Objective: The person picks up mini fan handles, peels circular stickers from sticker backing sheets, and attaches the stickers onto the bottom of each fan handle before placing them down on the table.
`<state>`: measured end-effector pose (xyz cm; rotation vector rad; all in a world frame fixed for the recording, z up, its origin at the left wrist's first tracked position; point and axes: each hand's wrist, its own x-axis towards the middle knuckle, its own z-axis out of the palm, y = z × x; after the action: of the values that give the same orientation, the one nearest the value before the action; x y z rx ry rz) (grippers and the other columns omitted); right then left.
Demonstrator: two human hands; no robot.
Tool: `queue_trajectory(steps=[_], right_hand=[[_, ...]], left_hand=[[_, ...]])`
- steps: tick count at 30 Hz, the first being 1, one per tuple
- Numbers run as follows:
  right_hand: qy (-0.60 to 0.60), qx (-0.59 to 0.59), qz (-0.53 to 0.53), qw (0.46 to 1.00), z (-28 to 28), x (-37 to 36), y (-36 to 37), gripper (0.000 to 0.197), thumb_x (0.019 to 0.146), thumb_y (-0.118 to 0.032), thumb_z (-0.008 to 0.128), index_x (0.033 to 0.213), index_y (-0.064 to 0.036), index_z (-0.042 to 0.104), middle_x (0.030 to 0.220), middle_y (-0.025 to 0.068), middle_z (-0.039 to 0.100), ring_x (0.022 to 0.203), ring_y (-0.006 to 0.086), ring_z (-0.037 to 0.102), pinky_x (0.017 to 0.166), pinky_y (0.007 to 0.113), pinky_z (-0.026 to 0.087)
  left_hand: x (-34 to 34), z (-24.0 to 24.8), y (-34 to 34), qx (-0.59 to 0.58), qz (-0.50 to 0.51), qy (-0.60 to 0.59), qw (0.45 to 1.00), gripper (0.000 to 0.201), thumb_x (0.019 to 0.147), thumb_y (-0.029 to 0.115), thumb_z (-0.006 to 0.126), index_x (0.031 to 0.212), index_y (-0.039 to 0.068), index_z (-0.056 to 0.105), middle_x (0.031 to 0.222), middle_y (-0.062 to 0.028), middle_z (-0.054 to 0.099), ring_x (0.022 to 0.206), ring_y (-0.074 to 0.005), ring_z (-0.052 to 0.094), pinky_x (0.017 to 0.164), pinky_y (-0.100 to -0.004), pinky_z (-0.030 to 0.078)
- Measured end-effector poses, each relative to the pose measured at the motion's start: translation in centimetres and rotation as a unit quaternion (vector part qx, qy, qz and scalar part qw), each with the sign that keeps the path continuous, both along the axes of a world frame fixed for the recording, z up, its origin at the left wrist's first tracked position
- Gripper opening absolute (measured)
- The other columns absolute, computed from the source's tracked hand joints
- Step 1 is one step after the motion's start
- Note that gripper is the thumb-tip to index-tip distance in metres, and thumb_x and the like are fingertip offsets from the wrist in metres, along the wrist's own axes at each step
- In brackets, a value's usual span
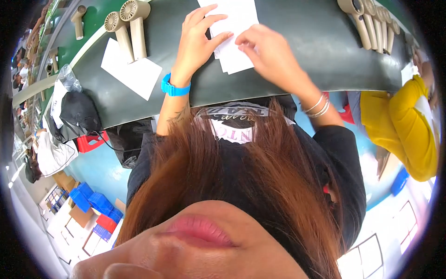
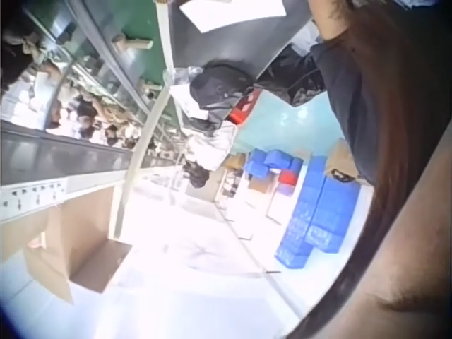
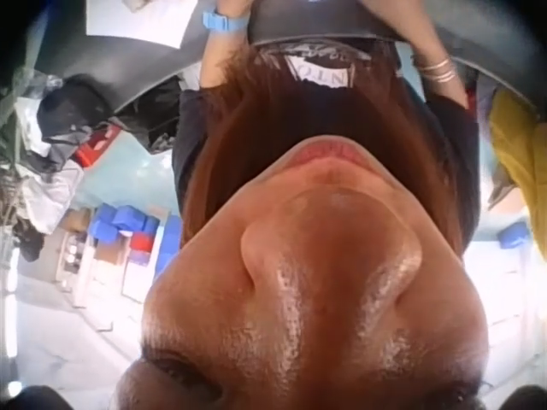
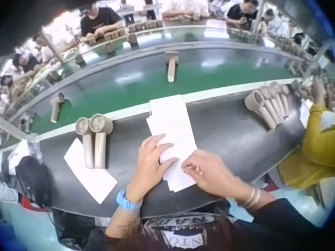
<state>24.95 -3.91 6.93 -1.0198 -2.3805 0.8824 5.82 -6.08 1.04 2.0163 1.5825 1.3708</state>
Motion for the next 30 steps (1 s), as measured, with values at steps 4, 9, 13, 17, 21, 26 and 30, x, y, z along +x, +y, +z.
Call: queue_trajectory(steps=[4, 9, 13, 17, 21, 26, 30], right_hand=[[0.003, 0.047, -0.087, 0.995, -3.0, -0.2, -3.2, 0.013, 0.081, -0.005, 0.063, 0.093, -0.0041, 0.06, 0.09, 0.0088, 0.058, 0.078, 0.0247, 0.059, 0.066, 0.033, 0.046], [-0.002, 0.065, -0.068, 0.996, -3.6, -0.5, -4.1, 0.012, 0.078, 0.0, 0.061, 0.087, -0.0044, 0.054, 0.088, 0.0101, 0.054, 0.087, 0.0316, 0.053, 0.074, 0.039, 0.043], [0.033, 0.043, -0.09, 0.994, -3.3, -0.5, -4.3, 0.016, 0.079, -0.002, 0.061, 0.093, -0.0039, 0.054, 0.091, 0.0121, 0.054, 0.088, 0.0321, 0.053, 0.075, 0.04, 0.043], [-0.015, 0.06, -0.055, 0.997, -3.4, -0.5, -4.5, 0.018, 0.079, -0.003, 0.061, 0.095, -0.0053, 0.054, 0.091, 0.0109, 0.053, 0.089, 0.0312, 0.053, 0.075, 0.04, 0.043], [0.034, 0.043, -0.101, 0.993, -3.7, -1.2, -4.6, 0.012, 0.079, -0.003, 0.062, 0.088, -0.0046, 0.055, 0.089, 0.0097, 0.052, 0.086, 0.0294, 0.053, 0.073, 0.038, 0.043], [0.045, -0.013, -0.05, 0.998, -2.1, 0.4, -3.1, 0.01, 0.081, -0.005, 0.062, 0.089, -0.0039, 0.056, 0.088, 0.0083, 0.053, 0.083, 0.0241, 0.056, 0.074, 0.034, 0.044], [0.147, 0.135, -0.244, 0.949, -0.7, 6.4, 1.9, 0.017, 0.086, -0.011, 0.06, 0.102, -0.0046, 0.058, 0.099, 0.0071, 0.058, 0.087, 0.0197, 0.057, 0.079, 0.031, 0.045]], left_hand=[[0.8, -0.1, -0.2, -0.005, 0.01, 0.047, 0.999, 0.04, 0.065, 0.023, 0.08, 0.099, 0.007, 0.067, 0.122, -0.012, 0.054, 0.116, -0.0325, 0.044, 0.097, -0.0449, 0.031], [0.7, -0.3, -0.2, -0.035, 0.03, 0.083, 0.996, 0.039, 0.065, 0.021, 0.08, 0.1, 0.008, 0.067, 0.123, -0.0101, 0.056, 0.117, -0.031, 0.047, 0.098, -0.0421, 0.032], [0.8, -0.6, -0.5, -0.057, 0.03, 0.085, 0.994, 0.042, 0.063, 0.023, 0.081, 0.1, 0.008, 0.066, 0.123, -0.0111, 0.056, 0.118, -0.0308, 0.046, 0.099, -0.0427, 0.031], [0.8, -0.1, -0.9, -0.059, 0.02, 0.065, 0.996, 0.042, 0.063, 0.023, 0.081, 0.1, 0.008, 0.066, 0.124, -0.0108, 0.055, 0.118, -0.0308, 0.046, 0.099, -0.0428, 0.03], [0.8, -0.1, -0.7, -0.066, 0.017, 0.056, 0.996, 0.042, 0.063, 0.024, 0.082, 0.1, 0.009, 0.067, 0.125, -0.0094, 0.055, 0.118, -0.0303, 0.046, 0.099, -0.0423, 0.03], [0.7, -0.2, -0.1, -0.069, 0.031, 0.059, 0.995, 0.042, 0.063, 0.024, 0.082, 0.099, 0.009, 0.068, 0.125, -0.009, 0.056, 0.118, -0.0301, 0.046, 0.099, -0.0421, 0.03], [0.4, -0.3, -0.5, -0.069, 0.038, 0.061, 0.995, 0.042, 0.063, 0.025, 0.082, 0.099, 0.008, 0.067, 0.125, -0.0108, 0.054, 0.118, -0.0319, 0.044, 0.099, -0.0431, 0.029]])
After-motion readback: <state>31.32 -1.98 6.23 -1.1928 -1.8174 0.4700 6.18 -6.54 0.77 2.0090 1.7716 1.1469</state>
